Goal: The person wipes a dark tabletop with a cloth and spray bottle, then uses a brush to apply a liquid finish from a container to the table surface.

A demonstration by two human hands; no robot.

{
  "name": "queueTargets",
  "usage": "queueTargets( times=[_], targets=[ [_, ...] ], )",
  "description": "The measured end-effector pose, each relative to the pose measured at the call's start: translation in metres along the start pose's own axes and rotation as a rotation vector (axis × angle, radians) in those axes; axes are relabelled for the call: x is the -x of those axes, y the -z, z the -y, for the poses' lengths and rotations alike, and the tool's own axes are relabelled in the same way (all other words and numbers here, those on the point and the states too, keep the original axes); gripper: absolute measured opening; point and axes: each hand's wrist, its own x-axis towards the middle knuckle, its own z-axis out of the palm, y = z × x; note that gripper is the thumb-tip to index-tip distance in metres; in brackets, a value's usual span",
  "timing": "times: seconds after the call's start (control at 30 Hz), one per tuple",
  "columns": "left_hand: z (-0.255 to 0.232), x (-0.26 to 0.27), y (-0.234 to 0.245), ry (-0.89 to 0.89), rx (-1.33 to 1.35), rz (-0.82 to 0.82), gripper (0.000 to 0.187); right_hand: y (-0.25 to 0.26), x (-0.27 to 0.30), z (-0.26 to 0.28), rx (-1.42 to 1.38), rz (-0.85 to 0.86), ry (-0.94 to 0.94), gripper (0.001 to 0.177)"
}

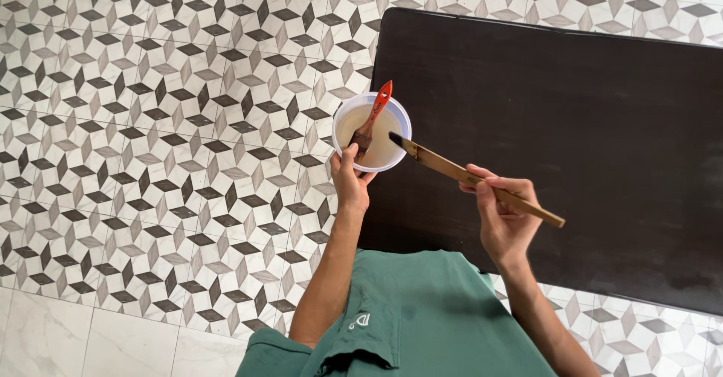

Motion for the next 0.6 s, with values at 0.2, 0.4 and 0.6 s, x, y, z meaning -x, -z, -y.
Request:
queueTargets(
  times=[0.2,0.4,0.6],
  targets=[
    [-0.005,-0.001,-0.001,0.004,-0.040,-0.001,0.082,-0.006,0.004,0.001,0.155,0.217,0.038,0.013],
    [-0.014,-0.003,-0.002,-0.002,-0.054,-0.001,0.088,-0.013,0.000,0.011,0.283,0.298,0.137,0.013],
    [-0.019,-0.010,0.001,0.007,-0.064,-0.032,0.086,-0.012,0.002,0.020,0.317,0.310,0.156,0.013]
  ],
)
